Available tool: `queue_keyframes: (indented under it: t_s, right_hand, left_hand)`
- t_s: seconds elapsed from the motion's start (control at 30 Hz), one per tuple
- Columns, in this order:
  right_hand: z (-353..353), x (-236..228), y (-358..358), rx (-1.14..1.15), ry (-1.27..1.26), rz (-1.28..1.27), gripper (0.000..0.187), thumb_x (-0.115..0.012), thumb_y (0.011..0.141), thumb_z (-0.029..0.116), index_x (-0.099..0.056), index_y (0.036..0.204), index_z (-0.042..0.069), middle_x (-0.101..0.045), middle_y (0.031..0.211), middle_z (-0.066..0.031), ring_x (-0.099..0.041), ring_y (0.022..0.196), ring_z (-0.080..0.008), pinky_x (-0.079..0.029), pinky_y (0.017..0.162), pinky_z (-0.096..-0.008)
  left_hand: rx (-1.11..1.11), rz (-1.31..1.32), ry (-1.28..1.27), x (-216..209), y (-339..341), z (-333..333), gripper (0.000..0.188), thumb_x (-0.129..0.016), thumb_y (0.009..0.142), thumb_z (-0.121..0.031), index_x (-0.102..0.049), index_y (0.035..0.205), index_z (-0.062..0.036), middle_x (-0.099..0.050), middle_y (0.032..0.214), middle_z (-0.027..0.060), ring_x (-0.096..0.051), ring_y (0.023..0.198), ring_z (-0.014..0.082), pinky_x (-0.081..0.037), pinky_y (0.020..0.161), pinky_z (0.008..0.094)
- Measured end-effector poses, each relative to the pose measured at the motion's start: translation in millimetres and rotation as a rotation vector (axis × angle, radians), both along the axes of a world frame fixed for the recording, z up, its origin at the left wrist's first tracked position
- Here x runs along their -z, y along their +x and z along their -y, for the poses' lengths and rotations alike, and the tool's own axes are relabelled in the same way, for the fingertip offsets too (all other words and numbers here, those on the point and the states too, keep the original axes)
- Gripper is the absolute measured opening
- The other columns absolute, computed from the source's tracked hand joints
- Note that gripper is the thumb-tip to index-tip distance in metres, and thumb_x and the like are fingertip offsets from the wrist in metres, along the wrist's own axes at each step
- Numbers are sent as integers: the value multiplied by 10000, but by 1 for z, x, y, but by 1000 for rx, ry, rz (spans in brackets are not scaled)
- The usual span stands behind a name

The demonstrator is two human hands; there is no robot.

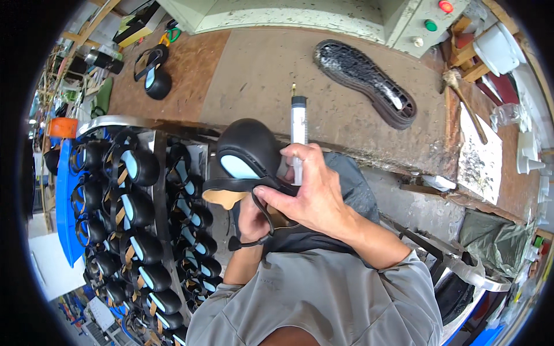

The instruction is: The person applies glue to the seams of a black sandal using a syringe. They hold the sandal in their left hand and carefully dispense the adhesive along the edges of the sole and straps. The person works on multiple sandals, picking them up from a nearby rack and placing them back after treatment.

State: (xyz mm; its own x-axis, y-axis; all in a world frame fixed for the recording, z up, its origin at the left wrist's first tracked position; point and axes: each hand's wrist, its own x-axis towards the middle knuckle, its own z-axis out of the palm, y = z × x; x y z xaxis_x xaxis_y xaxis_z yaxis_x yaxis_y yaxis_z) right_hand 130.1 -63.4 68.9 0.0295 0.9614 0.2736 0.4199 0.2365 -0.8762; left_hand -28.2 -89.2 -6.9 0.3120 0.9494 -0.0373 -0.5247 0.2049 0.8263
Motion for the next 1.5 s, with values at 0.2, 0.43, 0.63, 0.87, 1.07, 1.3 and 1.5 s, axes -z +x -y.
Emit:
queue_keyframes:
  t_s: [0.2,0.43,0.63,0.87,1.07,1.3,1.5]
  right_hand:
    - [-11,15,-1,-10,-16,78,558,-806,657,262,-481,1070,76,-504,877,-103,-579,647,-244,-488,537,-359]
    - [-23,15,12,-39,-117,143,562,-834,637,254,-463,1026,92,-515,893,-68,-564,659,-164,-486,566,-313]
    - [-34,23,3,-66,-80,87,480,-812,653,230,-505,992,86,-498,842,-79,-563,637,-190,-489,549,-332]
    - [-29,32,-10,-96,2,181,472,-794,666,148,-473,1005,80,-489,826,-79,-551,603,-205,-476,518,-333]
    - [-20,20,6,-150,15,181,424,-765,706,130,-480,1015,74,-527,897,-97,-576,650,-222,-490,544,-332]
    - [-63,-17,110,284,-294,160,453,-612,867,290,-515,1238,48,-637,941,-112,-594,839,-172,-474,735,-310]
    - [-107,-36,159,197,-377,736,431,-603,850,233,-535,1228,36,-628,1075,-203,-610,1007,-271,-446,866,-344]
  left_hand:
    - [-45,-51,-94,8,3,-5,338,-662,829,-221,-562,1035,27,-586,859,15,-545,747,76,-405,636,206]
    - [-145,104,-245,29,23,-20,238,-619,796,36,-585,1031,31,-632,939,65,-608,821,105,-480,724,218]
    - [-96,44,-260,26,10,-23,277,-565,863,-195,-577,1015,35,-593,855,29,-566,753,80,-435,679,182]
    - [-142,-29,-318,7,9,-24,318,-586,877,-256,-603,956,51,-589,847,31,-530,676,70,-415,629,198]
    - [-274,140,-430,-4,25,-28,267,-556,905,-266,-588,920,-1,-615,842,55,-580,755,89,-471,687,241]
    - [-445,85,-388,23,35,-43,268,-631,862,-232,-585,973,8,-616,824,52,-591,731,114,-477,655,247]
    - [-421,14,-504,36,38,-49,231,-635,867,-216,-629,882,15,-609,841,18,-555,758,85,-446,691,240]
